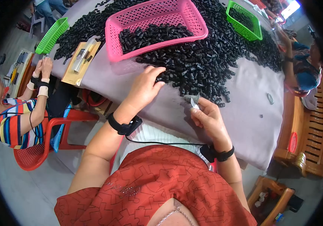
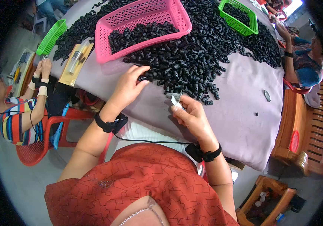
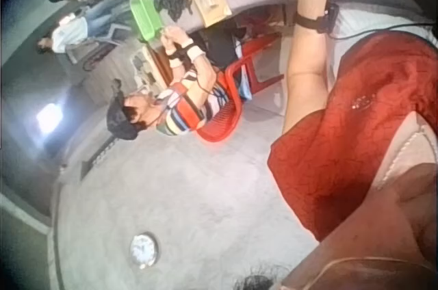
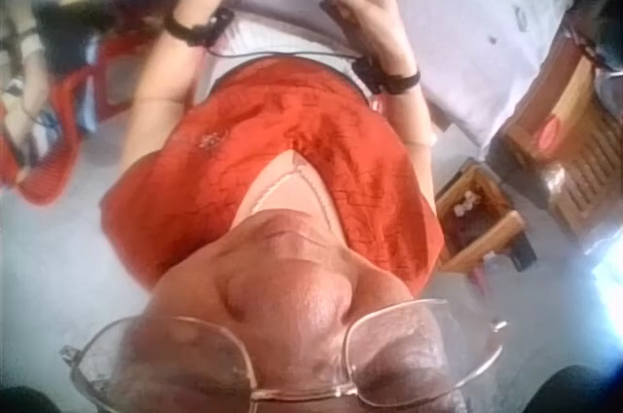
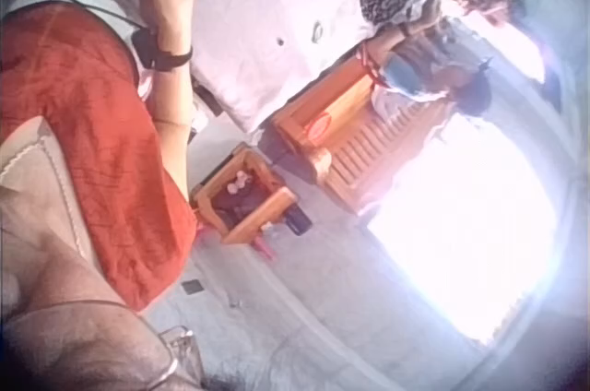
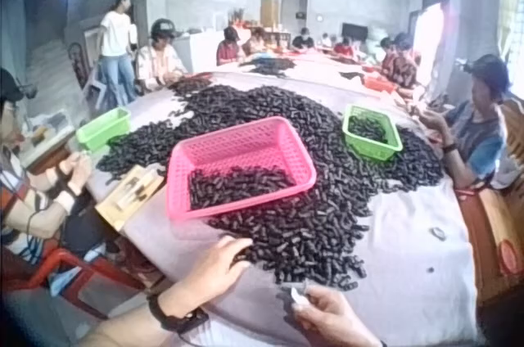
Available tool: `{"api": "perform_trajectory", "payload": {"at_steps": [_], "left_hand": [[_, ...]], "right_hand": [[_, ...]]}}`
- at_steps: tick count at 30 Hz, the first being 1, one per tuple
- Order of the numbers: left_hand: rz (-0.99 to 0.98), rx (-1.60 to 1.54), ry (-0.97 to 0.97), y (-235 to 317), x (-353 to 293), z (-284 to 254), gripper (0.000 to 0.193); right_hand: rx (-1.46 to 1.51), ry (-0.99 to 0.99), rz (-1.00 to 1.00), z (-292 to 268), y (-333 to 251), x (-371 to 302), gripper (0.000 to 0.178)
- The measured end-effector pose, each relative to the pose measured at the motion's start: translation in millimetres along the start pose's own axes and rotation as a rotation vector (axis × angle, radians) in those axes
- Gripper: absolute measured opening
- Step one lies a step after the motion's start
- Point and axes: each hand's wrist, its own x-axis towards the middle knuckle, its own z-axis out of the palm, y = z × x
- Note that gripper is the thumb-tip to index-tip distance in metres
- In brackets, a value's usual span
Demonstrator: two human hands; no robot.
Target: The recorder is assembling small black shoe components by hand at a factory workstation.
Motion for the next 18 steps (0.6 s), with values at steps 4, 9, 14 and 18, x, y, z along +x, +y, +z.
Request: {"api": "perform_trajectory", "payload": {"at_steps": [4, 9, 14, 18], "left_hand": [[-0.006, -0.018, 0.015, 10.8, 0.2, 8.3, 0.041], [0.001, -0.116, 0.089, 9.8, -4.4, 19.4, 0.045], [-0.126, -0.355, 0.150, -0.4, -3.8, 22.2, 0.046], [-0.144, -0.337, 0.136, -1.6, -7.1, 24.5, 0.046]], "right_hand": [[-0.025, 0.023, -0.006, -0.4, 3.1, 1.3, 0.013], [-0.091, 0.073, -0.036, 6.0, 1.7, 0.9, 0.016], [-0.145, 0.107, -0.058, 6.3, 4.7, 0.2, 0.016], [-0.134, 0.096, -0.118, 5.7, 11.7, -1.9, 0.016]]}}
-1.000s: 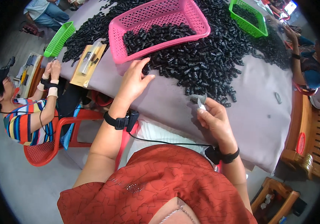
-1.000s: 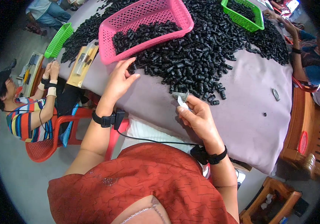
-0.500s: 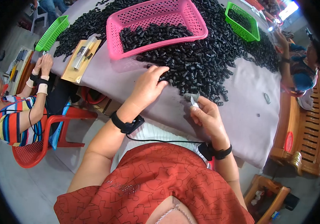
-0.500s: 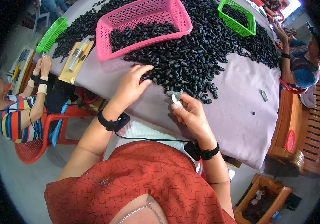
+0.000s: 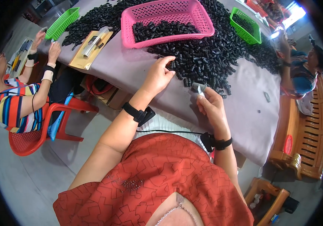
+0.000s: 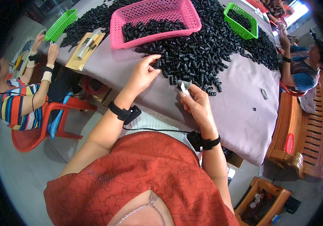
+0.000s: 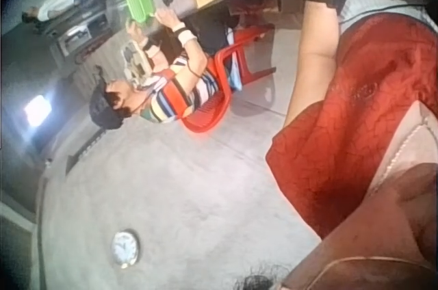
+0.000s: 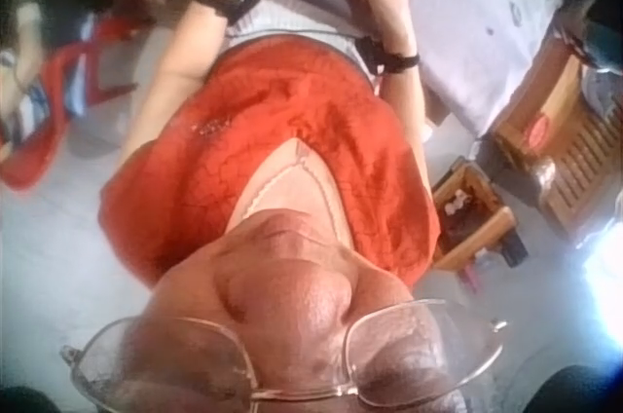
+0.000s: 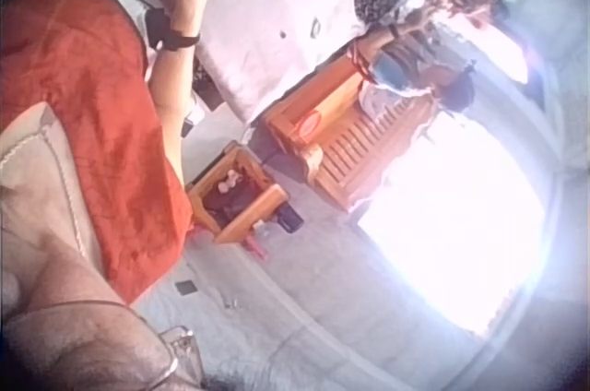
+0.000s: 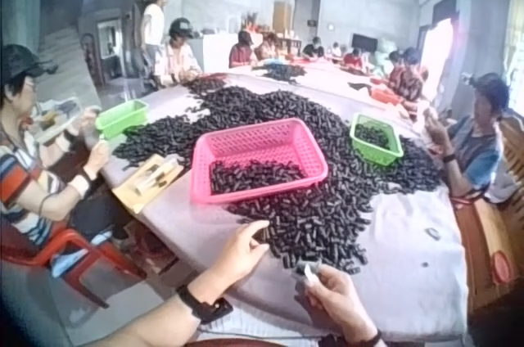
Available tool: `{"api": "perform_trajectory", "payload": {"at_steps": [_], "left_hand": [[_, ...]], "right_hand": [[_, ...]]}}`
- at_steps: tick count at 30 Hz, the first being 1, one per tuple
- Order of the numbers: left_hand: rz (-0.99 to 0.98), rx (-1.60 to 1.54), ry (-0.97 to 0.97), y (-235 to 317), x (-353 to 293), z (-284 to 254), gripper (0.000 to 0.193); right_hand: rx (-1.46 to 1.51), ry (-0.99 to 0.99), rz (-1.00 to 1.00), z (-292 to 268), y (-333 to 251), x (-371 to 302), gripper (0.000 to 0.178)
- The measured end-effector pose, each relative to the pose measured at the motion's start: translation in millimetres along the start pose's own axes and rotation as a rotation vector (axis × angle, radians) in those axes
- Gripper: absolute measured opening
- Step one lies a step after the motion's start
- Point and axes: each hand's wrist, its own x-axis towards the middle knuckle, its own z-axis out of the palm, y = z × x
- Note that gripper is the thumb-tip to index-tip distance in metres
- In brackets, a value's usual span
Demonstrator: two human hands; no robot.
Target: The recorder is assembling small black shoe components by hand at a factory workstation.
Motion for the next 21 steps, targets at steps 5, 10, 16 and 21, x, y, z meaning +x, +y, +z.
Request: {"api": "perform_trajectory", "payload": {"at_steps": [5, 10, 16, 21], "left_hand": [[-0.023, 0.045, -0.019, 8.4, -5.6, -3.0, 0.045], [0.050, 0.079, 0.060, -3.3, -5.3, 7.8, 0.043], [0.005, -0.079, 0.089, -3.0, -5.8, 12.7, 0.031], [-0.008, -0.162, 0.140, -5.5, -3.6, 11.2, 0.018]], "right_hand": [[-0.068, 0.006, -0.008, -0.6, 2.0, -0.6, 0.015], [-0.046, -0.002, -0.027, -1.1, 1.9, -2.9, 0.013], [-0.067, 0.009, -0.034, -1.9, 2.7, -4.7, 0.013], [-0.118, 0.008, -0.038, -2.7, 5.0, -3.5, 0.013]]}}
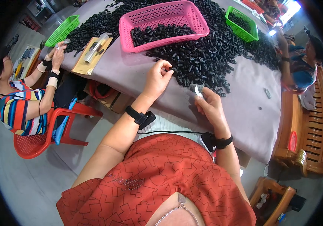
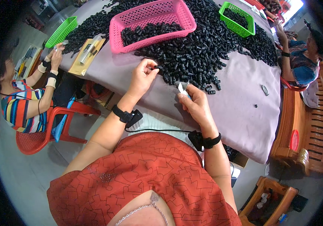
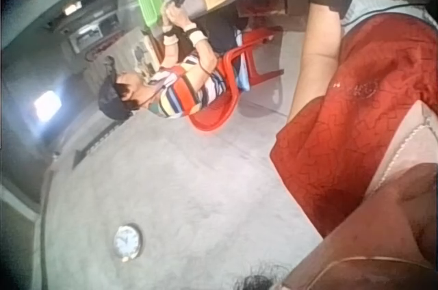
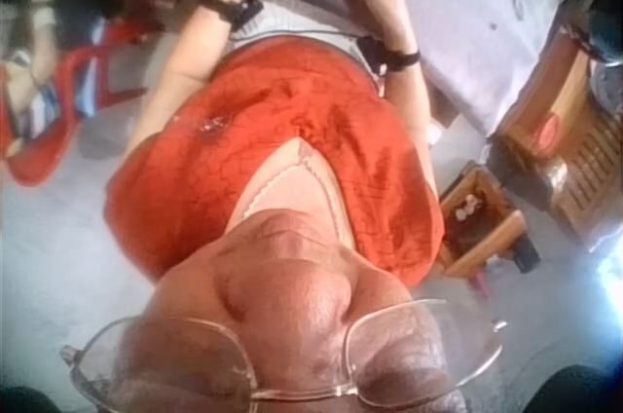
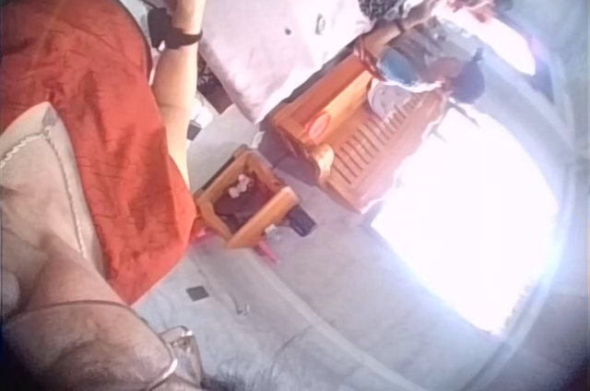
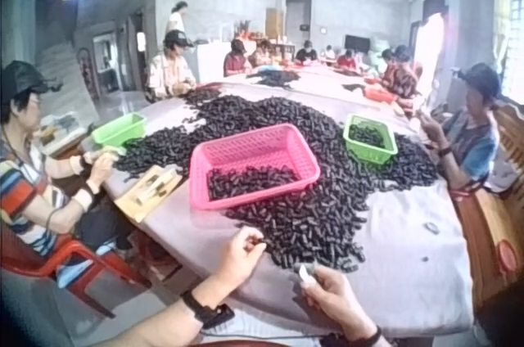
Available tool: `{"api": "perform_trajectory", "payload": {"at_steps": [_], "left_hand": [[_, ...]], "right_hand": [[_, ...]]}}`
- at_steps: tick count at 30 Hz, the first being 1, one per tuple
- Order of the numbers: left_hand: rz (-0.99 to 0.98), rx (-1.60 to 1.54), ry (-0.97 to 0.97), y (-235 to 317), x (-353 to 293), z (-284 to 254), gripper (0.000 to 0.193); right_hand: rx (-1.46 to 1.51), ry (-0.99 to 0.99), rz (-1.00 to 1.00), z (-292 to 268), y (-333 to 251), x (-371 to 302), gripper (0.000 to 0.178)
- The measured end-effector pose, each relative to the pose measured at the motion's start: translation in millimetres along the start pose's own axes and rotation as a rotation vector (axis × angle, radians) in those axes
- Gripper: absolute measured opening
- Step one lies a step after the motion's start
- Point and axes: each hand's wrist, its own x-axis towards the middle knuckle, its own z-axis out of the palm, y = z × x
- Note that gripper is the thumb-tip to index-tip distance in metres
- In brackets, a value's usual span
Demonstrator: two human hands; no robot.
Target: The recorder is assembling small black shoe components by hand at a factory workstation.
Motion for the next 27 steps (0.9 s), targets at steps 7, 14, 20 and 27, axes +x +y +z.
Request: {"api": "perform_trajectory", "payload": {"at_steps": [7, 14, 20, 27], "left_hand": [[0.030, -0.018, -0.086, 7.7, -3.0, -1.9, 0.017], [-0.136, -0.304, -0.357, 40.1, -28.4, 19.4, 0.015], [-0.318, -0.389, -0.509, 42.8, -33.3, 26.7, 0.015], [-0.369, -0.605, -0.467, 39.6, -24.0, 19.8, 0.015]], "right_hand": [[0.044, 0.005, -0.015, 0.2, -0.2, -1.7, 0.012], [0.221, 0.138, -0.039, 4.1, 1.0, -2.6, 0.029], [0.179, 0.050, -0.061, 3.8, 2.0, -2.4, 0.035], [0.181, -0.022, -0.061, -0.1, -1.8, -6.0, 0.040]]}}
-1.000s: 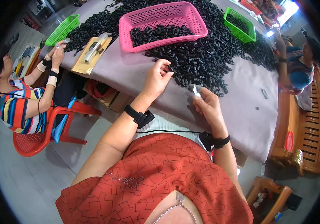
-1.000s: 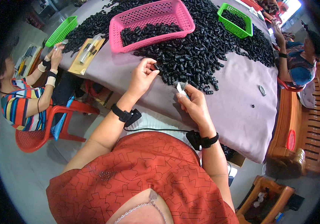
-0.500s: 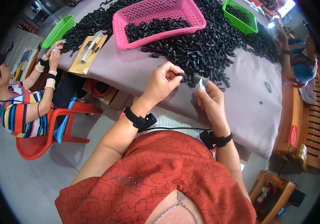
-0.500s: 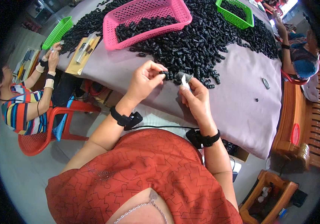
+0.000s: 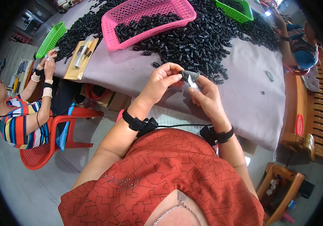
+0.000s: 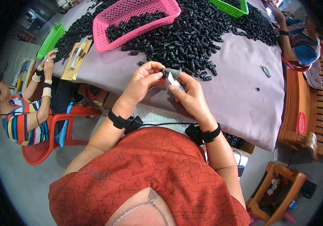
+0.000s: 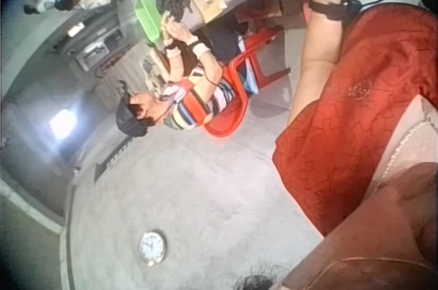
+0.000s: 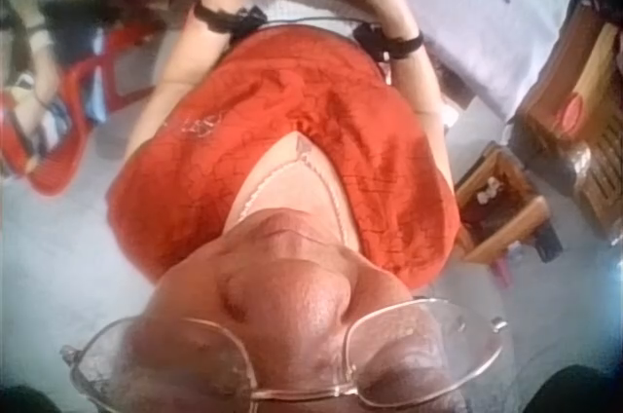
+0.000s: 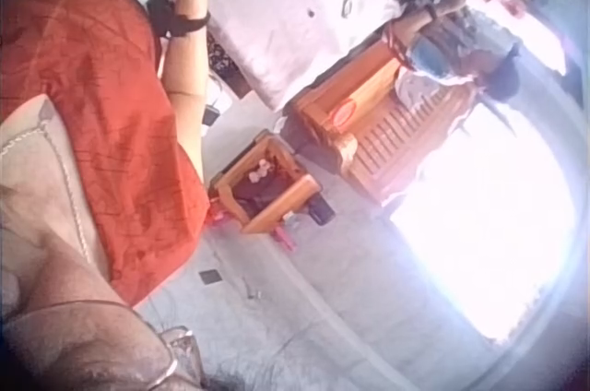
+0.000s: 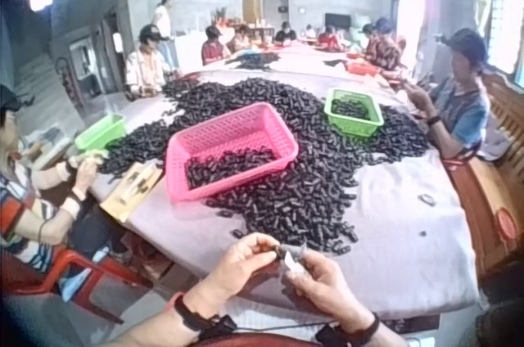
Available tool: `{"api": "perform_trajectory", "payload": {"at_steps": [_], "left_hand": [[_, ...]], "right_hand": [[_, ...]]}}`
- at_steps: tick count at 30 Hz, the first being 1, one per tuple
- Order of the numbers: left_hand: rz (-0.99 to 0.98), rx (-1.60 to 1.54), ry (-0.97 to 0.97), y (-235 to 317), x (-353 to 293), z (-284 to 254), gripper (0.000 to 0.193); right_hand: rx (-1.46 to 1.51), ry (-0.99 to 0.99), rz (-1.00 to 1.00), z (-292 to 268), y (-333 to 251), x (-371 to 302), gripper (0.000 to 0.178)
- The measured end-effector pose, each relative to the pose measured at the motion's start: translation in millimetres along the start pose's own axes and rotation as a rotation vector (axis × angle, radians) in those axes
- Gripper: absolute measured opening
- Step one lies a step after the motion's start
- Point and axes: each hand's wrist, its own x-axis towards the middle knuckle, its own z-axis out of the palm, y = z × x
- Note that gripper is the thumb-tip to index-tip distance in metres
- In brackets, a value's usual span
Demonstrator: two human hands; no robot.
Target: The recorder is assembling small black shoe components by hand at a factory workstation.
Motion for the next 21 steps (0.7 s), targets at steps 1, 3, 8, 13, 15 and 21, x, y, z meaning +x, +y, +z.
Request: {"api": "perform_trajectory", "payload": {"at_steps": [1, 3, 8, 13, 15, 21], "left_hand": [[-0.030, -0.063, -0.011, 0.3, -0.4, -0.4, 0.018], [-0.062, -0.125, -0.022, 3.0, -1.8, -1.2, 0.022], [-0.174, -0.366, -0.120, 2.2, -2.9, -3.1, 0.033], [-0.178, -0.354, -0.157, 3.4, -3.6, 0.3, 0.041], [-0.184, -0.377, -0.185, 4.0, -3.8, -0.8, 0.043], [-0.189, -0.428, -0.224, 2.0, -2.8, -4.4, 0.045]], "right_hand": [[0.001, 0.000, 0.000, 0.7, -1.4, -0.5, 0.040], [0.044, -0.009, -0.003, 2.4, -8.5, -1.8, 0.043], [0.193, -0.117, 0.018, -5.3, -16.9, -5.8, 0.054], [0.190, -0.202, 0.075, -2.7, -11.9, -4.8, 0.057], [0.195, -0.224, 0.069, -1.3, -9.6, -4.8, 0.058], [0.217, -0.229, 0.085, -2.2, -6.8, -3.9, 0.056]]}}
